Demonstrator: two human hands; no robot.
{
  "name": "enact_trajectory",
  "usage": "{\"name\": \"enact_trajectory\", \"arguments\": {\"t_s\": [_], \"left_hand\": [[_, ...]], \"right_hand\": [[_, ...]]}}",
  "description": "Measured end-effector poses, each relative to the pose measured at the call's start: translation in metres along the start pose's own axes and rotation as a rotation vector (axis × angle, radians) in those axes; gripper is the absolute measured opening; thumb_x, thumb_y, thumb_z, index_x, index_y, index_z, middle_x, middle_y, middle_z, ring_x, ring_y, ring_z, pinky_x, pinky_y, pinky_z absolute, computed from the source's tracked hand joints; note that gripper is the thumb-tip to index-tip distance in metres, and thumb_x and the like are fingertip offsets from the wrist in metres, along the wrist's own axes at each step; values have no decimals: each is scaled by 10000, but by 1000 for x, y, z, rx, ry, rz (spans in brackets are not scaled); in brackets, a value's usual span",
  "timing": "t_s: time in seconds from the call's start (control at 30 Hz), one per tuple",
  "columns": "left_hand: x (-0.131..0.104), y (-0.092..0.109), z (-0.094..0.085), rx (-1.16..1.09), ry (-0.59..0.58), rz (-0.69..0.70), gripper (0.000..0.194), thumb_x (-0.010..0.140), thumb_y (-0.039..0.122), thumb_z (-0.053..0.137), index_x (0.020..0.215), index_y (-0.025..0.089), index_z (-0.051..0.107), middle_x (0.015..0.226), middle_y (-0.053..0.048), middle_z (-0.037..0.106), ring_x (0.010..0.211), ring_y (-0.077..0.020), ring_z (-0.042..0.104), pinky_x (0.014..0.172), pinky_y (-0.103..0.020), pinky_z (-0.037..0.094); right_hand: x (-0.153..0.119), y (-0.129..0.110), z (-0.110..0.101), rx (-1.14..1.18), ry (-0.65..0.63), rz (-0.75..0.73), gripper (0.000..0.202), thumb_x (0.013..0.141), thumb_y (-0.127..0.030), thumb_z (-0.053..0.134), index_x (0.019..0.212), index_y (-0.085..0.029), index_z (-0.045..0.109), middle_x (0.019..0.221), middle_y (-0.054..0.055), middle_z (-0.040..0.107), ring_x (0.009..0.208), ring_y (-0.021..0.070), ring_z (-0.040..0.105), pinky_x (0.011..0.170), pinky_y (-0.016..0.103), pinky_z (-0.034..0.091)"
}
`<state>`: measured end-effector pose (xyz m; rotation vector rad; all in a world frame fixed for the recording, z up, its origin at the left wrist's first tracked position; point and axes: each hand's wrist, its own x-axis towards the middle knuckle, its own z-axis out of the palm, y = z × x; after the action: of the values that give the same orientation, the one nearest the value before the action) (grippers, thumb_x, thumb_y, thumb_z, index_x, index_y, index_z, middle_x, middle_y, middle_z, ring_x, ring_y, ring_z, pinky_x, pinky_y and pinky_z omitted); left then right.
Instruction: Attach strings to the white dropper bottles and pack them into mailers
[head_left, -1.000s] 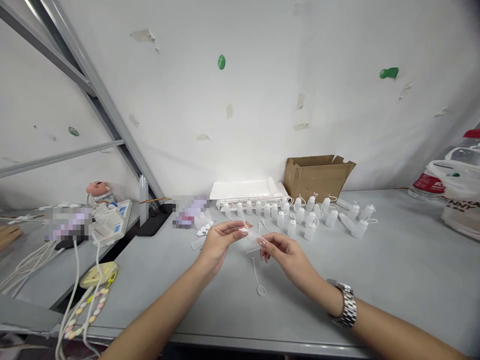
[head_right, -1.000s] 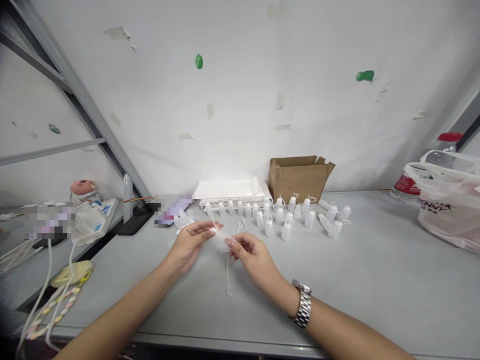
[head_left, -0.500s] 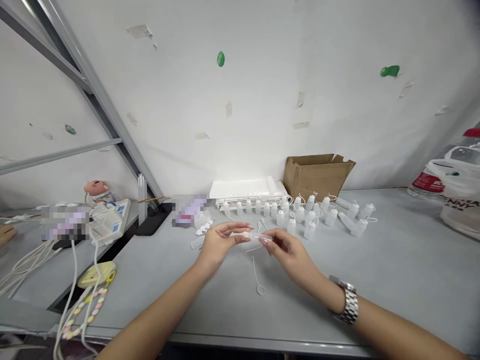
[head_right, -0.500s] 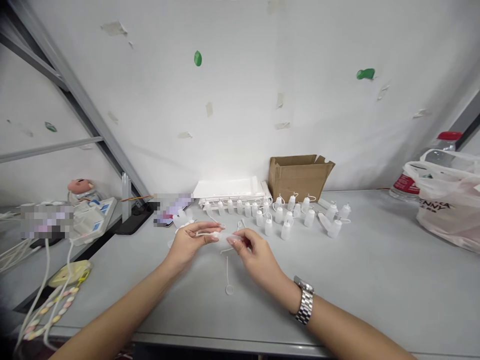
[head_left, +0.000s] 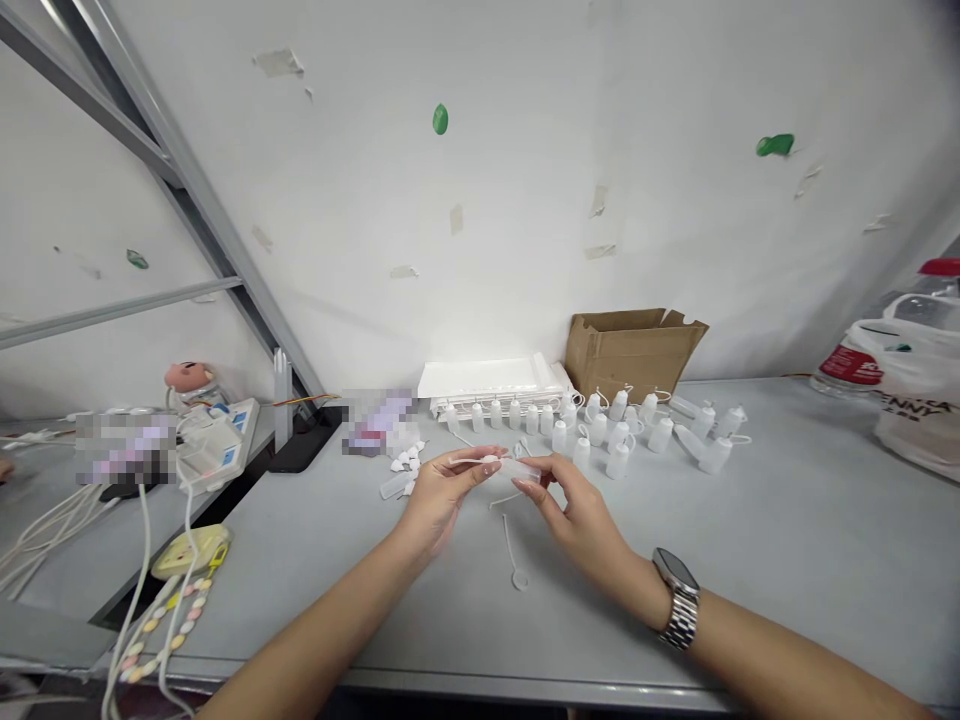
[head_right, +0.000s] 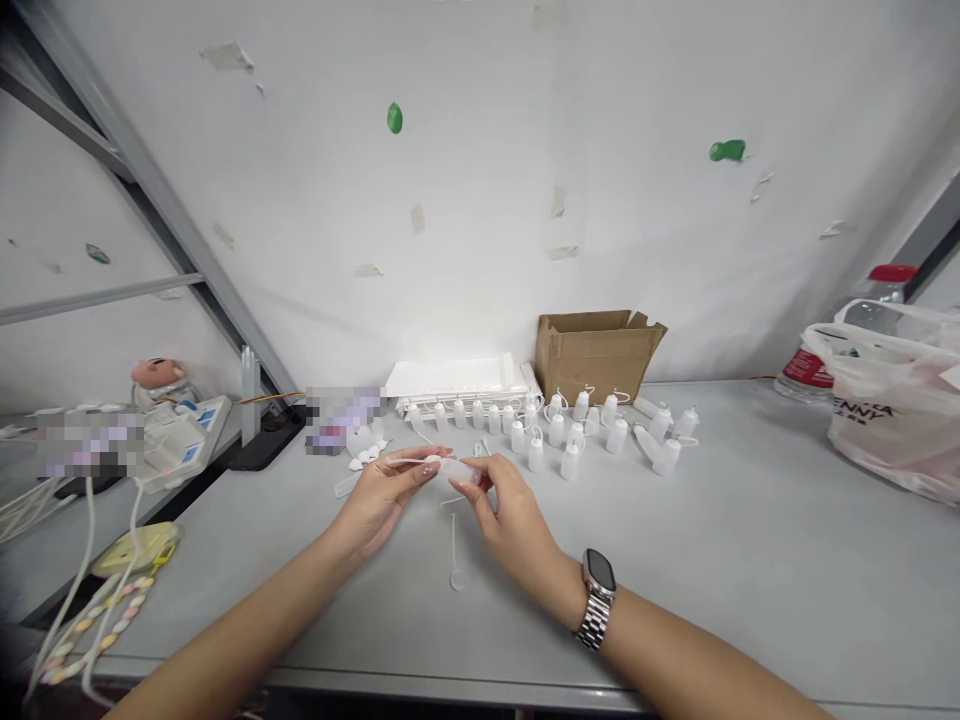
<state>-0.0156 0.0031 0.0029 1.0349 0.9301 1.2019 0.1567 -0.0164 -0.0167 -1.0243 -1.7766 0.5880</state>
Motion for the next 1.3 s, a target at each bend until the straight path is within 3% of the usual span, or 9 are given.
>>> {"name": "enact_trajectory", "arguments": {"t_s": [0.17, 0.27, 0.4, 0.57, 0.67, 0.83, 0.97, 1.13, 1.3], "left_hand": [[-1, 1, -1, 42, 9, -27, 391, 547, 186, 803, 922, 199, 696, 909, -52, 731, 1014, -221, 611, 953, -359, 416], [-1, 3, -2, 128, 25, 39, 327, 518, 173, 807, 830, 189, 709, 915, -51, 729, 990, -235, 618, 884, -351, 476], [0, 5, -4, 219, -2, 127, 254, 532, 156, 782, 775, 187, 716, 889, -43, 730, 976, -246, 620, 784, -339, 537], [0, 8, -4, 256, -34, 154, 262, 528, 141, 770, 781, 189, 720, 854, -37, 734, 960, -256, 629, 744, -345, 559], [0, 10, -1, 278, -19, 156, 286, 546, 172, 774, 825, 194, 717, 891, -38, 733, 928, -239, 644, 804, -350, 536], [0, 10, -1, 310, 68, 153, 249, 545, 202, 780, 786, 191, 717, 915, -48, 731, 957, -245, 634, 870, -364, 489], [1, 11, -4, 291, 76, 194, 232, 528, 193, 787, 749, 189, 718, 923, -55, 730, 1023, -265, 607, 910, -385, 458], [1, 14, -5, 305, 0, 225, 186, 529, 172, 786, 703, 192, 722, 846, -47, 739, 1062, -269, 585, 918, -374, 453], [2, 12, -6, 337, 1, 127, 233, 579, 233, 767, 803, 193, 718, 909, -52, 730, 888, -235, 649, 842, -363, 489]], "right_hand": [[-5, 6, 1, -193, 73, -334, 221, 889, -178, 471, 1107, -189, 497, 850, 69, 556, 776, 189, 515, 703, 340, 462], [-6, 3, 0, -188, 85, -402, 233, 883, -155, 474, 1113, -189, 498, 843, 66, 555, 764, 183, 508, 682, 327, 457], [-3, -6, -4, -42, 0, -130, 175, 893, -312, 470, 958, -177, 562, 727, 26, 546, 667, 156, 511, 629, 293, 435], [8, -9, -3, 229, -234, 349, 504, 897, -535, 299, 608, -182, 515, 493, -27, 450, 483, 114, 439, 524, 259, 378], [9, -8, 0, 316, -234, 389, 508, 861, -584, 334, 621, -178, 522, 531, -16, 498, 521, 118, 481, 570, 267, 401], [5, -10, 0, 439, -130, 390, 442, 736, -559, 581, 971, -187, 535, 693, -10, 582, 651, 147, 579, 654, 295, 455], [7, -10, -2, 537, -185, 433, 381, 708, -548, 622, 799, -184, 552, 644, -14, 589, 587, 125, 559, 613, 279, 451], [9, -4, 0, 774, -388, 605, 501, 787, -629, 447, 642, -160, 548, 471, -25, 527, 404, 81, 451, 450, 231, 355], [11, -6, 0, 601, -271, 492, 416, 740, -558, 582, 830, -153, 594, 631, -10, 597, 534, 101, 541, 570, 250, 425]]}}
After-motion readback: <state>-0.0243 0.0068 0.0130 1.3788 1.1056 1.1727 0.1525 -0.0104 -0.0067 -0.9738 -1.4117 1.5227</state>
